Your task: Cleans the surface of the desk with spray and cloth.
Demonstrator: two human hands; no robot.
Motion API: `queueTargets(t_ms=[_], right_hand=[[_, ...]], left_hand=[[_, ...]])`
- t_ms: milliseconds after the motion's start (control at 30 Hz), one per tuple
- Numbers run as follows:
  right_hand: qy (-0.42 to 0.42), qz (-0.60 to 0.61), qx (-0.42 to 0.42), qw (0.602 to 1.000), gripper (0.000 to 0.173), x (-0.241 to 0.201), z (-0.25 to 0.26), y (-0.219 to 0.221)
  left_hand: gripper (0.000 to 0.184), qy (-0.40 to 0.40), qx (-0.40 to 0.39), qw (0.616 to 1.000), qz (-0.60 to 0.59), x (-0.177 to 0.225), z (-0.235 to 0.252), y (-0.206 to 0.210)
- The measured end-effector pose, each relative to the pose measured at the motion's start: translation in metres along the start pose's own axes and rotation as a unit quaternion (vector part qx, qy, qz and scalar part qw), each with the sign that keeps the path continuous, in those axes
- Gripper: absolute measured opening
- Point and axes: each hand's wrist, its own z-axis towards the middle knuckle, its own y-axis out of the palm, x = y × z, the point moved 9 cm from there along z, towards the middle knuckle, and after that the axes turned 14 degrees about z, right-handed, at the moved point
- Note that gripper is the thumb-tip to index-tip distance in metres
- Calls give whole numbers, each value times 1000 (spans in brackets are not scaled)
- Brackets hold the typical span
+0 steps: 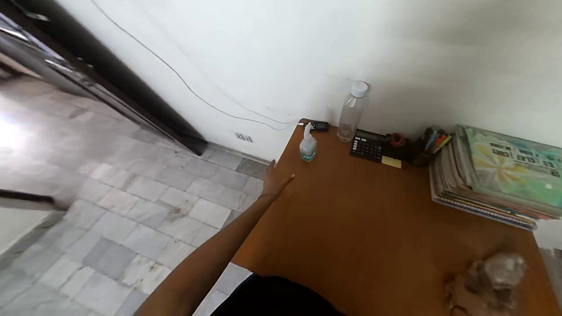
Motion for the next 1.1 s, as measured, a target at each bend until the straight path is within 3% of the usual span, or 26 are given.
queueTargets(t_ms=[167,267,333,400,500,600,700,767,833,967,1100], right_hand=[[-162,-52,-107,980,74,-54,-80,99],[-283,-88,-208,932,63,-95,-181,144],[-387,-46,-267,881,57,-107,-248,163],[-439,-25,-387,810,51,-107,-309,174],[-542,-11,-540,644,45,-104,-385,183],[-635,10,-599,488,40,-108,-427,193],[-666,25,-625,406,36,-125,-428,214],[-649,-32,-648,397,36,-146,-418,233],[-616,-108,-655,424,39,-177,-397,256],[-565,-199,-621,505,43,-262,-345,307],[-545,-182,-534,620,44,-333,-284,349]], left_hand=[[109,119,-15,993,-12,72,96,27],[106,194,-53,980,14,101,121,42],[92,233,-83,969,24,115,124,44],[80,258,-105,960,42,116,130,47],[64,260,-117,958,41,109,141,50],[52,225,-102,969,8,101,138,39],[47,225,-47,972,-41,90,132,12],[42,245,-12,968,-59,84,126,-18],[41,259,25,963,-65,78,116,-55],[45,240,74,966,-56,45,96,-112],[49,187,93,978,-26,9,70,-136]])
